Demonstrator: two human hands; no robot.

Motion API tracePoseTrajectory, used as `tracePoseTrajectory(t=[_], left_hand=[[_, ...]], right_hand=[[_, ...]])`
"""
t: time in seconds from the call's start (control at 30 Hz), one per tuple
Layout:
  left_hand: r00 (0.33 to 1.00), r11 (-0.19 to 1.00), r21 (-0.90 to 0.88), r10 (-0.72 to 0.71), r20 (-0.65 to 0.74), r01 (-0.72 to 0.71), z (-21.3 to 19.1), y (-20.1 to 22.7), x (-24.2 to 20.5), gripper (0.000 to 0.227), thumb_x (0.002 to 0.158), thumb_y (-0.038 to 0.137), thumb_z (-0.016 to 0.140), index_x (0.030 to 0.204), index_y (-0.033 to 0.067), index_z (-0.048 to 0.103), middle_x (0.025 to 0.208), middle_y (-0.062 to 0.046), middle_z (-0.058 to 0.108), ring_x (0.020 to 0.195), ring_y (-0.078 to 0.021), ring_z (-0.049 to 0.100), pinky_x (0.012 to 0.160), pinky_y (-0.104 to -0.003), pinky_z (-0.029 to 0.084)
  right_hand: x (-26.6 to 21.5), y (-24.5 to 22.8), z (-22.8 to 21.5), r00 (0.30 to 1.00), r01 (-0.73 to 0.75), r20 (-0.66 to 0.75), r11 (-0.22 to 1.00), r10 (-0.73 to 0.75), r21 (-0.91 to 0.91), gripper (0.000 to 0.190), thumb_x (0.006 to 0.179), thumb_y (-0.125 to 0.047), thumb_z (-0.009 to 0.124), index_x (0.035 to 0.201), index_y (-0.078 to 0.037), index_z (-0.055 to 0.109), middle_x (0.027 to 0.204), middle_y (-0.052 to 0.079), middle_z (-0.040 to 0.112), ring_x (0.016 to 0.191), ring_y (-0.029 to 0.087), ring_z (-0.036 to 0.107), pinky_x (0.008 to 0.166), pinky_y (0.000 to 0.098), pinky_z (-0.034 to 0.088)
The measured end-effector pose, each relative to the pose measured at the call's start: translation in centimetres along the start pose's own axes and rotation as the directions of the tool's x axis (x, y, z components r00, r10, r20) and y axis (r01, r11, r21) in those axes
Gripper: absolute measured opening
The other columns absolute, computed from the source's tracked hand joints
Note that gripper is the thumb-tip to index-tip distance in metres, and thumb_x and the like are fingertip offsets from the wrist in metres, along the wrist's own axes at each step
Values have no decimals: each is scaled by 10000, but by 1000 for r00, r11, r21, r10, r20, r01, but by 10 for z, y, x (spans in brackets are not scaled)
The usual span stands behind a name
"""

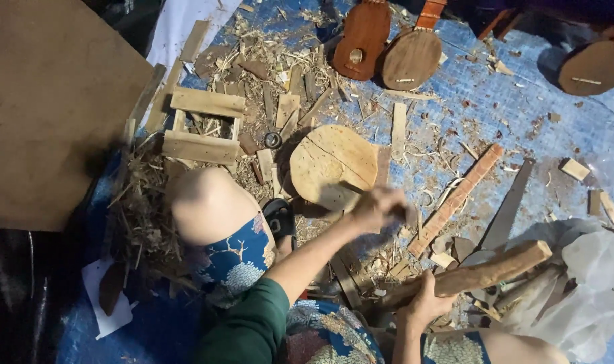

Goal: Carving a circular piece of wood using a chisel and a wooden mallet on a workshop floor.

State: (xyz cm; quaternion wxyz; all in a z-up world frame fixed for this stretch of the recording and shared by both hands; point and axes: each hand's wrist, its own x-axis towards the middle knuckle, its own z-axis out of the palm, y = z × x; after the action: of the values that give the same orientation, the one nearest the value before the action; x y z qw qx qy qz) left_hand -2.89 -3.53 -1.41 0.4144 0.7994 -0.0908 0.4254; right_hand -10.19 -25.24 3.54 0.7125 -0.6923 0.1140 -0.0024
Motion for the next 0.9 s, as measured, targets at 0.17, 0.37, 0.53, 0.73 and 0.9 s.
tracePoseTrajectory(t=[0.17,0.37,0.53,0.73,0.9], left_hand=[[729,790,-17,-573,-374,613,-87,-44,50,88,935,119,653,885,67,703,758,-29,724,442,-55,512,341,-201,394],[3,141,-242,-868,-496,960,-145,-126,-12,221,868,143,707,1061,43,668,898,-68,728,634,-143,667,592,-285,621],[31,116,-94,-775,-631,989,-115,-222,-116,300,720,250,783,846,-14,717,699,-153,684,607,-328,650,582,-388,537],[-47,-93,68,-868,-494,993,-93,-119,-76,259,858,237,603,1073,120,688,1033,-120,611,827,-328,643,734,-447,532],[223,121,234,-847,-482,965,-40,-118,-113,255,860,148,644,1082,33,596,1099,-187,531,816,-420,638,704,-528,553]], right_hand=[[6,13,-2,998,-59,-5,997,59,41,375,922,-120,677,1199,-84,427,731,-3,558,511,137,571,459,261,495],[14,25,-2,999,-40,27,999,40,-12,368,888,-142,719,1153,-78,471,757,-3,597,518,136,588,486,263,539],[14,29,-2,996,-94,-2,995,94,14,408,885,-116,693,1193,-46,433,772,45,574,513,172,580,478,286,517],[13,39,1,991,-124,-62,987,118,-99,394,862,-172,707,1148,4,500,824,99,583,551,191,547,503,321,495],[5,36,8,989,-144,18,982,148,-125,483,849,-148,740,1227,3,480,837,83,602,626,195,616,538,311,545]])
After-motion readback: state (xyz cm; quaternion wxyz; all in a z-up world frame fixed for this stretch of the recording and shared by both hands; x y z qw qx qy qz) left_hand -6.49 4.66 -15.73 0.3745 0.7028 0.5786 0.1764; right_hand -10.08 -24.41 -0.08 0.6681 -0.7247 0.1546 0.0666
